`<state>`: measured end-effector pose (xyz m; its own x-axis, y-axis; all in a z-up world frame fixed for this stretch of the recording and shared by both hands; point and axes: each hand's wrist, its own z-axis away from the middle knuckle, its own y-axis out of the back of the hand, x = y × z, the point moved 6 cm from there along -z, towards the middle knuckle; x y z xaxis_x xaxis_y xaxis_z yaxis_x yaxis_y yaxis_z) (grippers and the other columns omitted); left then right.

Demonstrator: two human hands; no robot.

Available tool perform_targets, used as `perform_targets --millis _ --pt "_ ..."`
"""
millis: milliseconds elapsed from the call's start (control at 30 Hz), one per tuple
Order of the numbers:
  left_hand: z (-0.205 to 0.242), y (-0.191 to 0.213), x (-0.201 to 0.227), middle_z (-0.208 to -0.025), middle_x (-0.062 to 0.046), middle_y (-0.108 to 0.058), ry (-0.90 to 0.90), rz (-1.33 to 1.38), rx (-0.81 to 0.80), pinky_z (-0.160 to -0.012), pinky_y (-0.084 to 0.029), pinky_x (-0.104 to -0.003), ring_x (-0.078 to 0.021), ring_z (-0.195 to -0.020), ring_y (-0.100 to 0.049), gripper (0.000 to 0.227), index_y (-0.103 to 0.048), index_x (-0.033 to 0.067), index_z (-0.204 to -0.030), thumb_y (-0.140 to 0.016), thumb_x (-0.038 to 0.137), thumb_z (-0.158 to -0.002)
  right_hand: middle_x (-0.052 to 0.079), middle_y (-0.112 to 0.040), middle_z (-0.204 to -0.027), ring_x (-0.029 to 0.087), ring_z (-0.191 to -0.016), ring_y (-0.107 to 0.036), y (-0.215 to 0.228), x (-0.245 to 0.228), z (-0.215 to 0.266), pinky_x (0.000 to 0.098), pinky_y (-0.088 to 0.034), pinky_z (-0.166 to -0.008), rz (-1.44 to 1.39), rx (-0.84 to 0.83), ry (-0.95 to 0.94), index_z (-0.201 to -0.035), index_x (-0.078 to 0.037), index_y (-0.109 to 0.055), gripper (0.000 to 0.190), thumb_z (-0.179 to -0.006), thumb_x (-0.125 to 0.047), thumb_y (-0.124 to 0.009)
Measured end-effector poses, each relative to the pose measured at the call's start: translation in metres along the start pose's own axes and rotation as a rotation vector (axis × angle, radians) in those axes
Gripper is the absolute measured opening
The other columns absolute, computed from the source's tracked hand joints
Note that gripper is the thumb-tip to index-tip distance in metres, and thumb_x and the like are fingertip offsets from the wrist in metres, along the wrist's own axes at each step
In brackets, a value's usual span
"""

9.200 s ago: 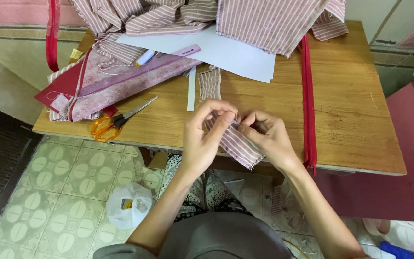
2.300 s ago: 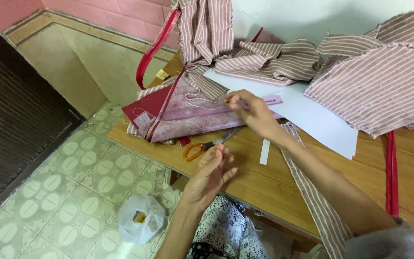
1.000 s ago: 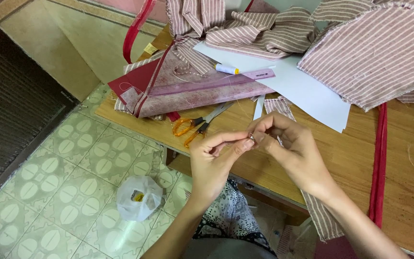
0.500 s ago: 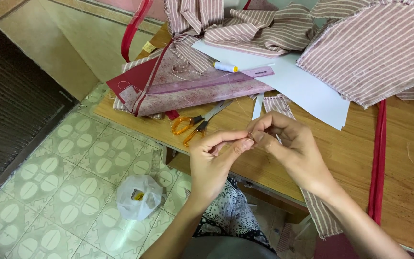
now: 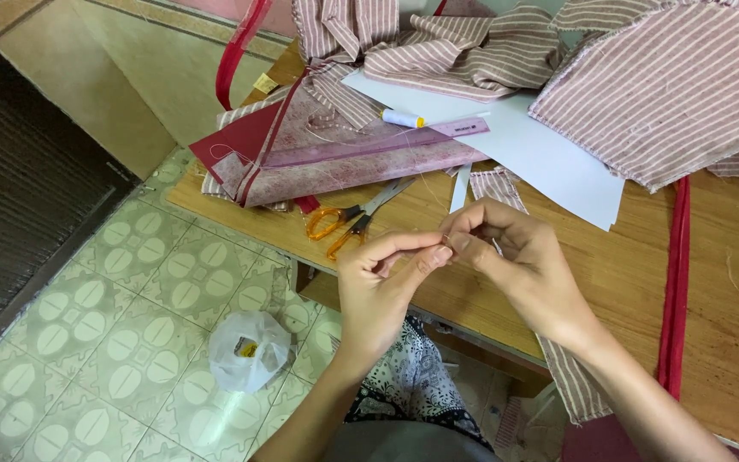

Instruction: Hand-sewing a strip of striped fabric using a needle and thread on a wooden table.

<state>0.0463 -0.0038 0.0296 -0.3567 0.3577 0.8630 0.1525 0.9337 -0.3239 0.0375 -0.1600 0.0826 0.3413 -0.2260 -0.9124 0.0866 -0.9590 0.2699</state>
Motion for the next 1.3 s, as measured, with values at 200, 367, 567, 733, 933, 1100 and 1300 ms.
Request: perform_targets --millis 200,367,567,733,933,1100,1300 --pt "-0.001 0.000 0.004 -0.092 -0.014 -0.085 -0.013 -0.033 0.010 -0.092 -0.063 -0.036 -0.0180 -0.087 -0.080 0.015 -0.086 0.0004 -0.103 -0.086 -0.002 -0.088 0.016 -0.076 -0.092 0.023 -0.086 -0.075 0.003 0.010 0.000 0.0382 -0.060 -0.081 -0.001 0.000 -0.012 -0.099 0.003 -0.075 0.014 -0.102 -0.005 -0.065" --pt "0.000 -0.002 0.007 -0.090 -0.014 -0.084 -0.051 -0.089 0.020 -0.095 -0.061 -0.040 -0.0195 -0.089 -0.080 0.014 -0.085 0.0020 -0.102 -0.087 0.000 -0.088 0.017 -0.076 -0.090 0.024 -0.083 -0.074 0.002 0.002 -0.001 0.0369 -0.058 -0.076 0.014 0.007 -0.001 -0.099 0.004 -0.075 0.012 -0.102 -0.004 -0.066" --pt "0.001 -0.001 0.015 -0.090 -0.014 -0.083 -0.118 -0.174 0.034 -0.099 -0.059 -0.046 -0.0222 -0.091 -0.079 0.014 -0.085 0.0039 -0.102 -0.087 0.001 -0.089 0.018 -0.078 -0.088 0.024 -0.080 -0.075 0.002 -0.003 0.001 0.0353 -0.058 -0.074 0.037 0.027 0.022 -0.100 0.004 -0.077 0.009 -0.100 -0.003 -0.070" --pt "0.001 -0.003 0.012 -0.090 -0.013 -0.083 -0.143 -0.190 0.036 -0.103 -0.057 -0.051 -0.0242 -0.092 -0.080 0.014 -0.085 0.0050 -0.104 -0.085 0.000 -0.091 0.020 -0.081 -0.091 0.026 -0.081 -0.079 0.000 -0.007 0.004 0.0368 -0.060 -0.076 0.049 0.059 0.048 -0.099 0.004 -0.077 0.007 -0.098 0.001 -0.071" --pt "0.007 -0.005 0.009 -0.099 -0.014 -0.079 -0.315 -0.374 -0.046 -0.083 -0.067 -0.031 -0.0225 -0.090 -0.076 0.017 -0.075 -0.0002 -0.109 -0.081 -0.008 -0.095 0.006 -0.081 -0.096 0.013 -0.085 -0.073 -0.002 -0.011 0.009 0.0243 -0.058 -0.079 0.169 0.072 0.016 -0.102 -0.005 -0.075 0.007 -0.103 -0.010 -0.071" --pt "0.017 -0.011 0.007 -0.094 -0.008 -0.072 -0.597 -0.839 0.004 -0.125 -0.041 -0.069 -0.0192 -0.084 -0.068 0.023 -0.070 0.0039 -0.096 -0.082 -0.014 -0.088 0.003 -0.078 -0.085 0.012 -0.074 -0.069 -0.002 -0.013 0.009 0.0264 -0.058 -0.072 0.401 0.152 0.017 -0.094 -0.006 -0.075 0.007 -0.088 -0.002 -0.073" --pt "0.014 -0.017 0.006 -0.094 -0.006 -0.073 -0.627 -1.046 -0.164 -0.131 -0.024 -0.066 -0.0180 -0.081 -0.071 0.019 -0.077 0.0056 -0.094 -0.089 -0.009 -0.090 0.003 -0.074 -0.074 0.012 -0.066 -0.062 -0.001 0.000 0.000 0.0274 -0.051 -0.063 0.427 0.157 -0.033 -0.082 -0.008 -0.074 0.011 -0.084 -0.003 -0.065"
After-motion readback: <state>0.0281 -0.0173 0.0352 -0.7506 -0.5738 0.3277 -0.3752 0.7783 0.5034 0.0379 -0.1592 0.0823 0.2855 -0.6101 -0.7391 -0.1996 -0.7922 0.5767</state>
